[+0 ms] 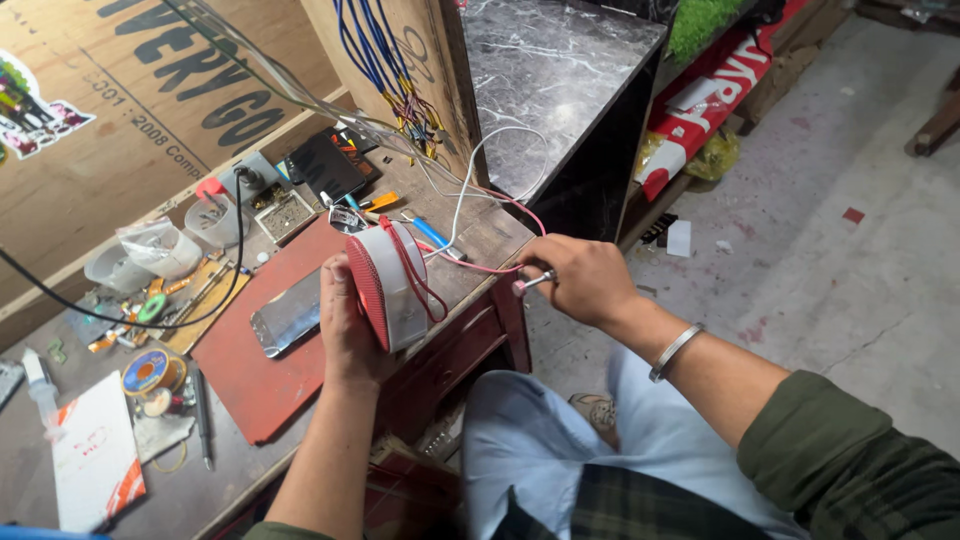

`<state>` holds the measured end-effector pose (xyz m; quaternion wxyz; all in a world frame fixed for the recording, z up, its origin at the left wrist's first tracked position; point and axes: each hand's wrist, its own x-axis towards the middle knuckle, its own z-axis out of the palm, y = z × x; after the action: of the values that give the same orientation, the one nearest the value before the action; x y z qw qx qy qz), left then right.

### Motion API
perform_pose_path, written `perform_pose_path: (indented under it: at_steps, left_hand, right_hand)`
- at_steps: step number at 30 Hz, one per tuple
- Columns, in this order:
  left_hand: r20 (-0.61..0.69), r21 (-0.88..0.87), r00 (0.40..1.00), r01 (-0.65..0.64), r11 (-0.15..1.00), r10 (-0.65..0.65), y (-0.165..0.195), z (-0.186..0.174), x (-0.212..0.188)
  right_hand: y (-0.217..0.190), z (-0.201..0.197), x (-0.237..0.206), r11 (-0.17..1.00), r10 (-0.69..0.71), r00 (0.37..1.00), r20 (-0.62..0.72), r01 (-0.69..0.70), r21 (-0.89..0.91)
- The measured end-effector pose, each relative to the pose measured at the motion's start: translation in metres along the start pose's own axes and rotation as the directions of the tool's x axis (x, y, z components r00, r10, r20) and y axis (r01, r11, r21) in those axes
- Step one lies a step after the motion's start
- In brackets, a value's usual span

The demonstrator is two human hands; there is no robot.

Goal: The person uses a precision screwdriver to unscrew and pry open a small red and white Bluetooth speaker, works on its internal wiring, and reconnects a cable. They then set the reassembled speaker on the workbench, connect it to a multimeter setup, and handle a smartphone on the mat.

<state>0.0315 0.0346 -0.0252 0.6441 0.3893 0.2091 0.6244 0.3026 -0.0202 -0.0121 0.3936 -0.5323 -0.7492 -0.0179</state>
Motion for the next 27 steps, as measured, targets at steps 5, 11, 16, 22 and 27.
perform_pose_path:
  at_steps: [5, 11, 16, 22, 27]
  left_hand:
    - [0.033, 0.04, 0.999, 0.023, 0.999, -0.024, 0.005, 0.009, -0.002]
    - [-0.006, 0.062, 0.999, -0.037, 0.997, 0.038, 0.01, 0.016, -0.007]
    - [-0.031, 0.065, 0.998, -0.047, 0.997, 0.049, 0.008, 0.015, -0.007]
    - [0.011, 0.152, 0.998, -0.069, 0.986, 0.068, 0.001, 0.004, -0.007]
    - [0.095, 0.207, 0.995, -0.061, 0.976, 0.042, -0.004, -0.002, -0.01]
  right_hand:
    - [0.007, -0.014, 0.001, 0.985, 0.144, 0.989, 0.019, -0.145, 0.096]
    - [0.005, -0.003, 0.009, 0.879, 0.327, 0.943, 0.068, -0.33, 0.345]
    - [0.022, 0.004, 0.011, 0.851, 0.378, 0.92, 0.104, -0.39, 0.353]
    - [0.048, -0.004, -0.021, 0.728, 0.313, 0.873, 0.374, -0.474, 0.495]
    - [0.028, -0.019, -0.023, 0.328, 0.249, 0.831, 0.498, -0.556, 0.763]
